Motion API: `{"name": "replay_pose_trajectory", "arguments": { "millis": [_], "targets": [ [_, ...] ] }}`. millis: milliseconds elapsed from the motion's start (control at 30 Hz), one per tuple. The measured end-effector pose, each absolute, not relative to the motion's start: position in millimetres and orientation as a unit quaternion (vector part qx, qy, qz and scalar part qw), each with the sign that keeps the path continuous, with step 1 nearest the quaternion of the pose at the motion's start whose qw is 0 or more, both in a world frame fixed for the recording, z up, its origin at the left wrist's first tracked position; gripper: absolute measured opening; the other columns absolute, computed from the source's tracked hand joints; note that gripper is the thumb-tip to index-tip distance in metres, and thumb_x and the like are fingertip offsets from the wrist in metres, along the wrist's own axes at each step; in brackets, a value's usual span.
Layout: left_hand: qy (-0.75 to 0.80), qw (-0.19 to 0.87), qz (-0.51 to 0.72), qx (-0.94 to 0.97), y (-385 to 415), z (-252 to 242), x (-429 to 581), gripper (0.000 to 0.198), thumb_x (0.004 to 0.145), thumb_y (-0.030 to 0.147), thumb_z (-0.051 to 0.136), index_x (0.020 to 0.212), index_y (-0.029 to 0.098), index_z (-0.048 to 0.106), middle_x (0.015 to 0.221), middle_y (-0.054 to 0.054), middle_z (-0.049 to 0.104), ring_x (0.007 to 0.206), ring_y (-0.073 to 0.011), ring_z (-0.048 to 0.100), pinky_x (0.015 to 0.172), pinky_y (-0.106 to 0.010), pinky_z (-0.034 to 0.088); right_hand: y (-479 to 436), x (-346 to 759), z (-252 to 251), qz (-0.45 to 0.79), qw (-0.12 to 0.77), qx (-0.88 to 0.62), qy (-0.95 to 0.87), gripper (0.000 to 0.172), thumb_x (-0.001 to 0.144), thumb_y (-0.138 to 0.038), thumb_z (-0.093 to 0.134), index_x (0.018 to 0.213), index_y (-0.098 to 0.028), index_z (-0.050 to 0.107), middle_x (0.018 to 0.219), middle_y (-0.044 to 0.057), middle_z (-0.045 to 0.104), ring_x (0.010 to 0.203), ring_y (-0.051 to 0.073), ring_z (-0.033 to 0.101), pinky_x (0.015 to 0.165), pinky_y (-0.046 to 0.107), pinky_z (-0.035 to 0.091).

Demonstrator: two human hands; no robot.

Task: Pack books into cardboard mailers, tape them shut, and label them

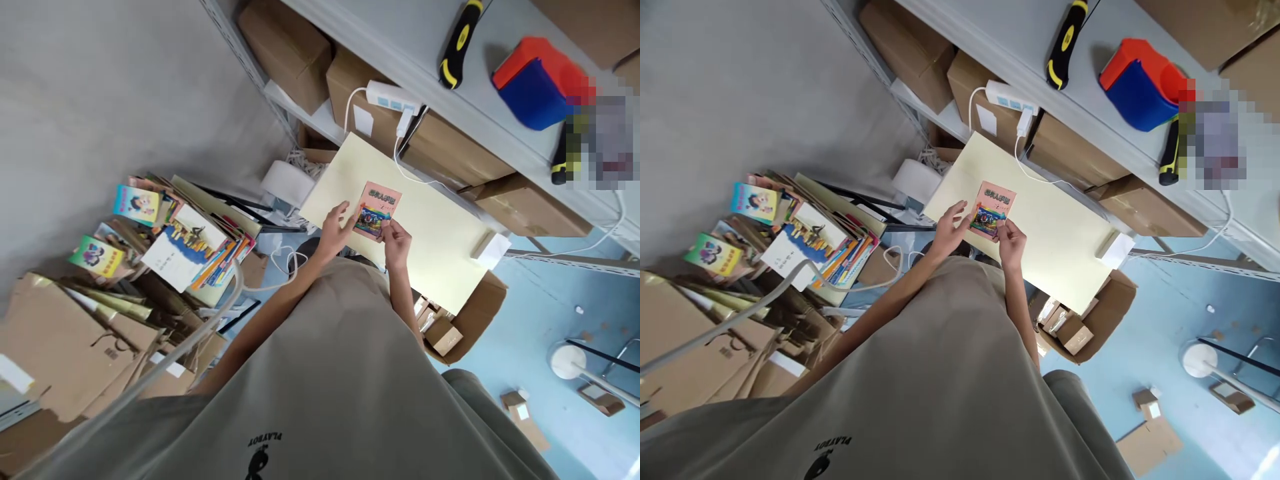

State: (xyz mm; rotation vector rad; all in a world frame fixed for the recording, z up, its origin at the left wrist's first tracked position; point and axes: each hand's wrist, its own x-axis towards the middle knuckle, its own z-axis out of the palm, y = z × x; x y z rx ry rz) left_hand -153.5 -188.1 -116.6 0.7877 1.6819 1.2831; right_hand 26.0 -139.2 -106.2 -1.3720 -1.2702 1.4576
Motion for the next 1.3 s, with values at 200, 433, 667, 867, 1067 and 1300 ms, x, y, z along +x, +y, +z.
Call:
{"name": "replay_pose_trajectory", "arguments": {
  "millis": [200, 433, 667, 867, 1067, 1300],
  "targets": [
    [0.622, 0.542, 0.505, 0.253, -181, -137, -155, 0.057, 0.084, 0.064, 0.091, 0.105, 0.012, 0.089, 0.097, -0.011, 0.086, 0.092, -0.0255, 0.079, 0.085, -0.034, 0.063, -138, 40, -116, 0.609, 0.377, -0.527, -0.457, 0.055, 0.094, -0.079, 0.077, 0.085, -0.024, 0.074, 0.072, -0.001, 0.062, 0.067, 0.016, 0.058, 0.064, 0.030, 0.054],
    [0.613, 0.495, 0.556, 0.265, -172, -122, -135, 0.060, 0.077, 0.069, 0.096, 0.106, 0.016, 0.091, 0.099, -0.009, 0.089, 0.086, -0.0216, 0.079, 0.080, -0.032, 0.064, -137, 54, -107, 0.489, 0.375, -0.601, -0.509, 0.072, 0.098, -0.089, 0.063, 0.105, -0.019, 0.083, 0.097, 0.011, 0.083, 0.094, 0.026, 0.079, 0.086, 0.039, 0.067],
    [0.610, 0.454, 0.548, 0.349, -175, -102, -97, 0.046, 0.091, 0.063, 0.089, 0.110, 0.021, 0.094, 0.115, -0.008, 0.091, 0.108, -0.0332, 0.086, 0.106, -0.049, 0.070, -148, 38, -78, 0.494, 0.393, -0.585, -0.509, 0.066, 0.094, -0.080, 0.077, 0.124, -0.021, 0.083, 0.132, 0.015, 0.086, 0.124, 0.033, 0.082, 0.106, 0.045, 0.068],
    [0.593, 0.412, 0.516, 0.460, -180, -91, -99, 0.043, 0.101, 0.062, 0.081, 0.120, 0.025, 0.091, 0.131, -0.011, 0.087, 0.126, -0.0309, 0.082, 0.116, -0.046, 0.065, -141, 51, -80, 0.477, 0.390, -0.590, -0.522, 0.055, 0.100, -0.077, 0.069, 0.086, -0.024, 0.067, 0.073, 0.000, 0.067, 0.072, 0.018, 0.063, 0.066, 0.029, 0.052],
    [0.607, 0.524, 0.503, 0.322, -177, -110, -135, 0.069, 0.088, 0.076, 0.086, 0.119, 0.015, 0.088, 0.119, -0.016, 0.088, 0.112, -0.0332, 0.083, 0.096, -0.041, 0.068, -134, 66, -99, 0.524, 0.386, -0.553, -0.521, 0.061, 0.093, -0.083, 0.076, 0.085, -0.024, 0.067, 0.070, -0.002, 0.058, 0.070, 0.016, 0.057, 0.061, 0.028, 0.046],
    [0.631, 0.498, 0.526, 0.277, -184, -115, -134, 0.061, 0.077, 0.073, 0.093, 0.101, 0.017, 0.091, 0.098, -0.008, 0.088, 0.091, -0.0255, 0.081, 0.082, -0.034, 0.065, -136, 65, -114, 0.513, 0.359, -0.596, -0.502, 0.062, 0.092, -0.080, 0.078, 0.110, -0.021, 0.082, 0.102, 0.011, 0.086, 0.104, 0.029, 0.082, 0.090, 0.042, 0.070]
  ]
}}
